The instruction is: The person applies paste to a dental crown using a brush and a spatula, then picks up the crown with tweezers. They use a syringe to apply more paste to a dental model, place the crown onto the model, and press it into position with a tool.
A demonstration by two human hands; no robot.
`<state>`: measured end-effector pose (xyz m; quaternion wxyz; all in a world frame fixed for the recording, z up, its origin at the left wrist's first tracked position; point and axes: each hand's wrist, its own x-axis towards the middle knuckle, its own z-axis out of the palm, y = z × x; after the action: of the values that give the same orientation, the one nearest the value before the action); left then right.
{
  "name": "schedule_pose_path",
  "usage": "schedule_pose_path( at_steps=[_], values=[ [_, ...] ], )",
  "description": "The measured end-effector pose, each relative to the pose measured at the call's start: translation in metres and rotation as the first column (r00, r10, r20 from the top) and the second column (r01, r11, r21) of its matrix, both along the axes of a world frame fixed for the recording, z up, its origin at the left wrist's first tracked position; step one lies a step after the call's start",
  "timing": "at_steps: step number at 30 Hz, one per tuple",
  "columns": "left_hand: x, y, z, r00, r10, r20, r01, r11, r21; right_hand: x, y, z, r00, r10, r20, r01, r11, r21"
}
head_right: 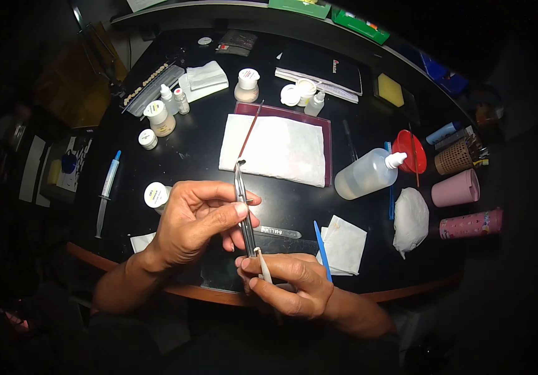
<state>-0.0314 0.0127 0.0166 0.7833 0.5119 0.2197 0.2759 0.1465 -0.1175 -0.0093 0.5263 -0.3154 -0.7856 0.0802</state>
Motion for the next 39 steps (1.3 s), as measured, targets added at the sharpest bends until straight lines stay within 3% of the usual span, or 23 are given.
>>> schedule_pose_path(
  at_steps=[4, 7, 10, 14, 33, 36, 39],
  values=[
    [0.000, -0.009, -0.002, 0.970, 0.238, 0.056, -0.244, 0.927, 0.285, -0.008, 0.006, -0.005, 0.991, -0.129, 0.040, 0.126, 0.991, 0.053],
    [-0.002, -0.008, -0.004, 0.912, 0.386, 0.140, -0.395, 0.728, 0.561, -0.013, 0.004, -0.005, 0.980, -0.180, 0.080, 0.175, 0.982, 0.067],
    [-0.008, -0.006, 0.004, 0.892, 0.422, 0.165, -0.402, 0.568, 0.719, -0.015, 0.004, -0.003, 0.980, -0.180, 0.091, 0.176, 0.983, 0.049],
    [-0.011, -0.005, 0.005, 0.887, 0.428, 0.175, -0.393, 0.497, 0.773, -0.016, 0.005, -0.002, 0.983, -0.169, 0.068, 0.167, 0.985, 0.028],
    [-0.009, -0.005, 0.003, 0.879, 0.434, 0.199, -0.438, 0.566, 0.699, -0.016, 0.003, -0.002, 0.990, -0.134, 0.040, 0.134, 0.991, -0.003],
    [-0.010, -0.004, 0.005, 0.848, 0.460, 0.264, -0.455, 0.375, 0.808, -0.016, 0.006, 0.002, 0.980, -0.197, 0.028, 0.196, 0.980, 0.035],
    [-0.008, -0.001, -0.001, 0.804, 0.456, 0.382, -0.442, 0.027, 0.897, -0.012, 0.011, 0.001, 0.956, -0.293, -0.017, 0.294, 0.956, 0.012]
  ],
)
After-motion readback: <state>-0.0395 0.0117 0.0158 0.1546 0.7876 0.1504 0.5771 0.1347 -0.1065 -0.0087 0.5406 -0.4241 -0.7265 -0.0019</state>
